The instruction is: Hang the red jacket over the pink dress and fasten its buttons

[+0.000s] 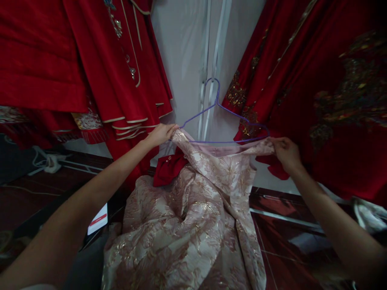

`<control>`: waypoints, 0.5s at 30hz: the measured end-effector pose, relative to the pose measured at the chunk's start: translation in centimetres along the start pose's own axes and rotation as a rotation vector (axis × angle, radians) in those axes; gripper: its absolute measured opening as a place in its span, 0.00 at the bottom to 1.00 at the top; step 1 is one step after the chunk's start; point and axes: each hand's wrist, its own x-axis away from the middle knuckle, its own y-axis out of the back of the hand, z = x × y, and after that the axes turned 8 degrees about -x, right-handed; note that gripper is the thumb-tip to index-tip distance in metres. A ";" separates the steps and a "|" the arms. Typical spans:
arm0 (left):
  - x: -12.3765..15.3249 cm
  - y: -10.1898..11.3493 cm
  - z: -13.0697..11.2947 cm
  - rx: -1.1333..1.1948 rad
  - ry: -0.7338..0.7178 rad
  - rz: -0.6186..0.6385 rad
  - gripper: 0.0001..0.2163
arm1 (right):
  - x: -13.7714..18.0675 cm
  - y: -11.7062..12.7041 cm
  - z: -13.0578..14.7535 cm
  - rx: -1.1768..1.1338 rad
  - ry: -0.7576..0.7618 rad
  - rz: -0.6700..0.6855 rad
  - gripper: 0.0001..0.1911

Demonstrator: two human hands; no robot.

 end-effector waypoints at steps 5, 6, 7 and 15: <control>4.4 -3.2 2.2 -0.182 0.079 0.183 0.20 | 4.3 0.7 -0.7 -0.077 -0.109 0.180 0.15; 5.3 -3.7 2.2 -0.216 0.070 0.219 0.19 | 5.2 0.4 -0.1 -0.063 -0.069 0.203 0.16; 5.9 -3.9 1.9 -0.236 0.044 0.239 0.19 | 6.1 0.1 0.7 -0.047 -0.028 0.238 0.17; 2.0 -2.7 -7.1 -0.051 -0.367 -0.066 0.17 | 8.5 -3.7 9.1 0.217 0.528 0.459 0.11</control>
